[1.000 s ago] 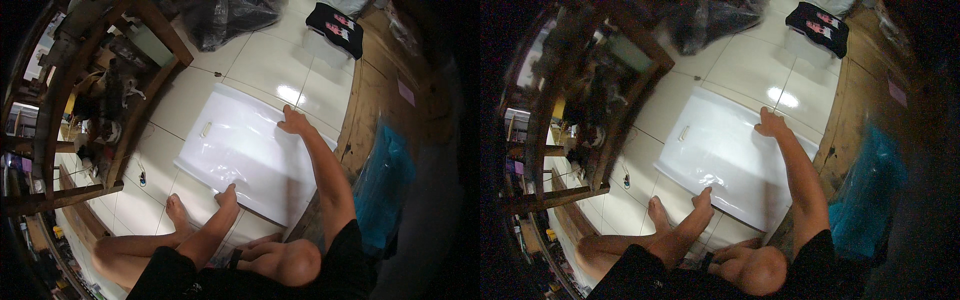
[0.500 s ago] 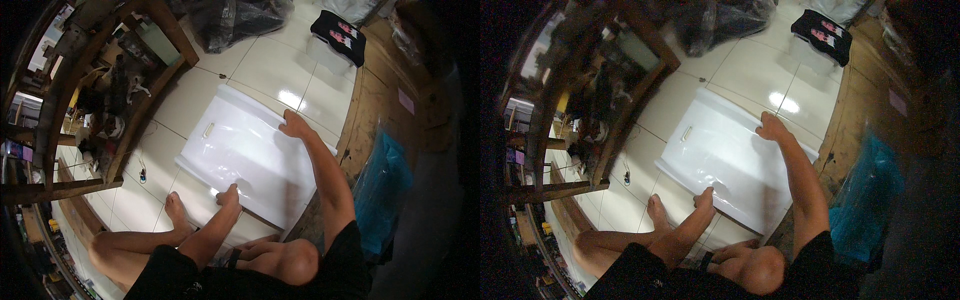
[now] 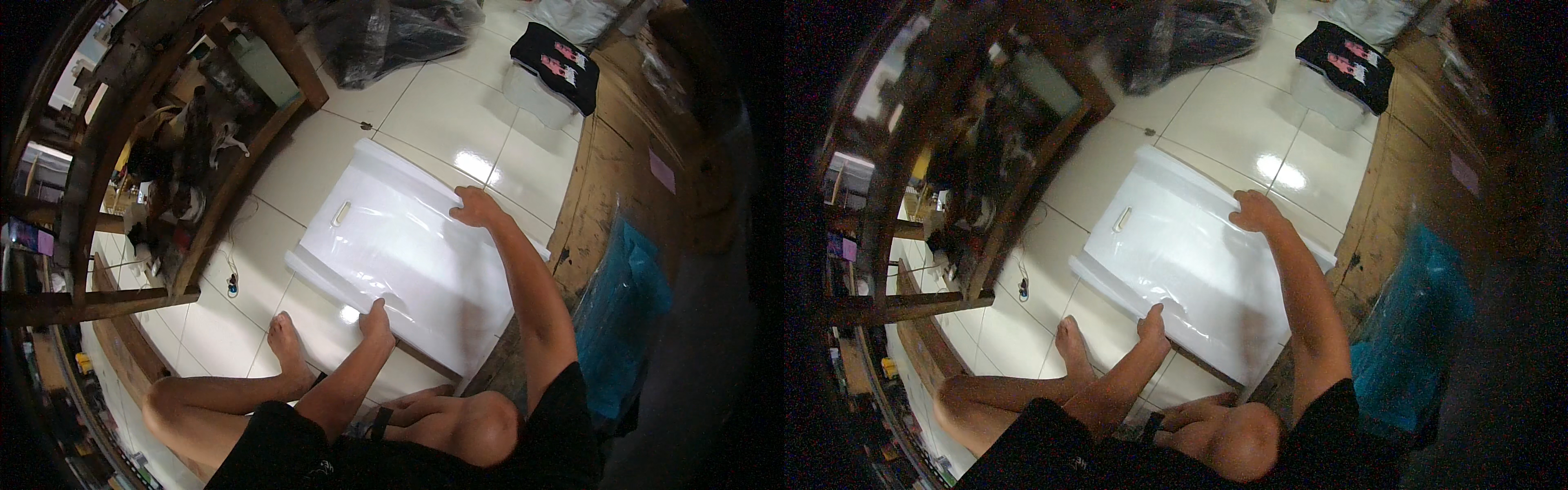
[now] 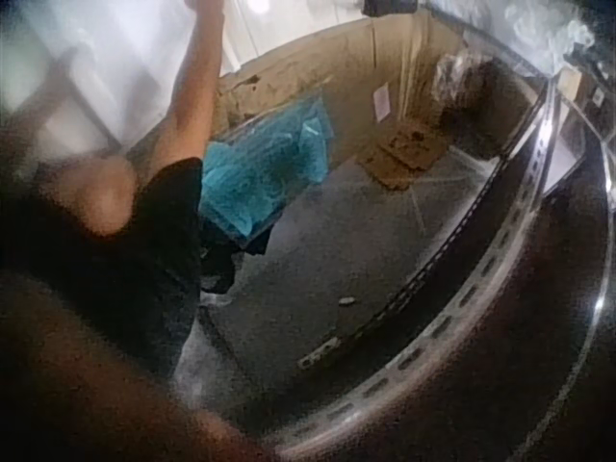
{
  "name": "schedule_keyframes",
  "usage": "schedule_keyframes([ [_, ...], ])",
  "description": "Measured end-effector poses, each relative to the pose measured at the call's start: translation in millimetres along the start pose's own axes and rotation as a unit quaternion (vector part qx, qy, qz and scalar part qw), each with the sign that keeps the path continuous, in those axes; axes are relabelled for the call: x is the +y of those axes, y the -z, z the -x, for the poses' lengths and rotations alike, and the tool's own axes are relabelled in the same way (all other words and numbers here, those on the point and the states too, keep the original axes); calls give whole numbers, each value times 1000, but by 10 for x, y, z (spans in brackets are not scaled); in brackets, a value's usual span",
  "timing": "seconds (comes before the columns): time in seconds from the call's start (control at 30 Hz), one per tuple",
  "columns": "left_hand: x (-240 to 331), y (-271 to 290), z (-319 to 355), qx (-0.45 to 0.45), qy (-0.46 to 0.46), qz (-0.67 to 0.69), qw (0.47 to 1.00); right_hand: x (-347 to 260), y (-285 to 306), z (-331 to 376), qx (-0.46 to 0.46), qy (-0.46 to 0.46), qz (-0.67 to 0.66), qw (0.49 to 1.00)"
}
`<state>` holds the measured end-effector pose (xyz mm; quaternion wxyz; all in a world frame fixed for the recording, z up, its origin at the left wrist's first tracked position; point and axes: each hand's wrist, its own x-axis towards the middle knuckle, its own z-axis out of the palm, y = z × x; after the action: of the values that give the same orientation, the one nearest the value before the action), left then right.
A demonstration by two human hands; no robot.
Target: The person sits on the floor and repeatedly folds large white plastic sheets by hand. They smooth the sheets, fold them in half, and stack them. The person then moves the stack to a nearby table and continues to smooth and align the pile.
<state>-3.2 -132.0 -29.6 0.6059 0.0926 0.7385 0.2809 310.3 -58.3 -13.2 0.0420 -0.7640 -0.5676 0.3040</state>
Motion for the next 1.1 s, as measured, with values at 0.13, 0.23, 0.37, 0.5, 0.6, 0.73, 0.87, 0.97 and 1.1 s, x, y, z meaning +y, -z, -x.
schedule_keyframes([
  [0.13, -53, -24, 102, 21, -87, -106, 990, -47, 57, 47, -23, -4, 1, 1000],
  [0.23, -133, -15, -53, 63, -60, -54, 995, -190, 134, 76, -37, -26, -6, 999],
  [0.37, -50, -25, 68, 31, -50, -22, 998, -234, 228, 141, -67, -47, -25, 996],
  [0.5, 18, -39, 107, -53, -26, -11, 998, -158, 71, 142, 13, 6, -15, 1000],
  [0.6, -31, -1, 0, -37, 2, -22, 999, -229, 131, 92, -79, -22, -1, 997],
  [0.73, -25, -40, -1, 3, 34, -44, 998, -318, 65, 207, -49, -14, -25, 998],
  [0.87, -31, -110, 38, -4, 3, -21, 1000, -404, -113, 345, 22, -15, 15, 1000],
  [0.97, 102, -177, 224, 13, 3, -54, 998, -534, -143, 473, 38, -16, 51, 998],
  [1.1, 172, -185, 355, 4, -44, -128, 991, -742, -42, 631, 48, -14, 55, 997],
])
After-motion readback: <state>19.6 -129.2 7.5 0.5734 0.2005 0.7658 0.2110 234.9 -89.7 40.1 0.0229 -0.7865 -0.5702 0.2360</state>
